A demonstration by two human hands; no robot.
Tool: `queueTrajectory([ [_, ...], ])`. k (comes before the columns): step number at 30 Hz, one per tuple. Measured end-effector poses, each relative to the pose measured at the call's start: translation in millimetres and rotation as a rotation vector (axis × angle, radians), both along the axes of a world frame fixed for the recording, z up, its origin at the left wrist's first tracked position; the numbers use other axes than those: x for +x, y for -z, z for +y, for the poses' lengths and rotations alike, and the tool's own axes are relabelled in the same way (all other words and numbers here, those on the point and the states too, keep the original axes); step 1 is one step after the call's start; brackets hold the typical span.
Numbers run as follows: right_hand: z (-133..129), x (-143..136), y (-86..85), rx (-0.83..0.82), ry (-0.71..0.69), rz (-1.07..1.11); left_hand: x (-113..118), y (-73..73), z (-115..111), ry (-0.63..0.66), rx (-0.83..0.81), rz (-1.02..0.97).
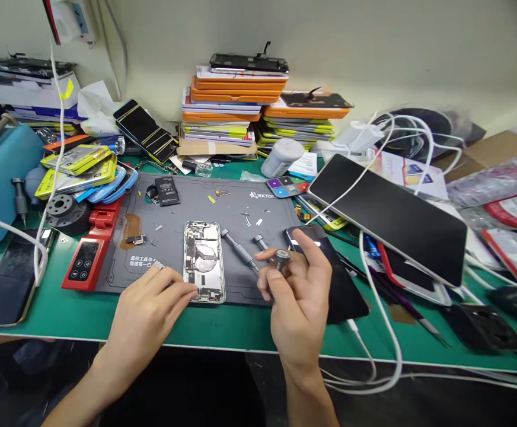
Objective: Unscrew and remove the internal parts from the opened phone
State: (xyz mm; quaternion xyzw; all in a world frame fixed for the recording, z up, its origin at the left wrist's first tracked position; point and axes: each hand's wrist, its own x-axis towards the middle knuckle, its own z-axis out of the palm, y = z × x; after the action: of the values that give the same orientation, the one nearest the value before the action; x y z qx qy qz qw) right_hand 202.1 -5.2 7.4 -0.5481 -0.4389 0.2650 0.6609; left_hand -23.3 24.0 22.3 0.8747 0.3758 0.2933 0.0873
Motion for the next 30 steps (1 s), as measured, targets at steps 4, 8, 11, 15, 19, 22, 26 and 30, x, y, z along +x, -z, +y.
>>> queueTrajectory([
  [4,-1,-1,-1.2,-0.017,-0.004,0.085,3,-2.4,-2,0.001,0.056,0.044],
  [8,-1,-1,-0.5,-0.018,-0.001,0.075,6,2.0,0,-0.023,0.059,0.038],
  [11,-1,-1,0.0,-0.011,-0.003,0.053,8,6.0,1,-0.045,0.045,0.021],
  [15,-1,0,1.6,-0.002,-0.005,0.032,7,2.0,-5,-0.084,0.053,0.010],
  [19,-1,0,3.3,0.009,-0.016,0.045,-4,-4.6,-15,-0.173,0.107,0.032],
  [22,-1,-1,2.7,0.029,-0.011,0.020,-15,-1.1,-17,-0.211,0.159,0.092],
  [26,1,-2,1.0,0.114,0.037,-0.044,-28,9.1,-16,-0.190,0.080,0.036],
  [30,4,-2,5.1,0.175,0.040,-0.132,-34,14.1,-18,-0.196,-0.014,-0.030],
])
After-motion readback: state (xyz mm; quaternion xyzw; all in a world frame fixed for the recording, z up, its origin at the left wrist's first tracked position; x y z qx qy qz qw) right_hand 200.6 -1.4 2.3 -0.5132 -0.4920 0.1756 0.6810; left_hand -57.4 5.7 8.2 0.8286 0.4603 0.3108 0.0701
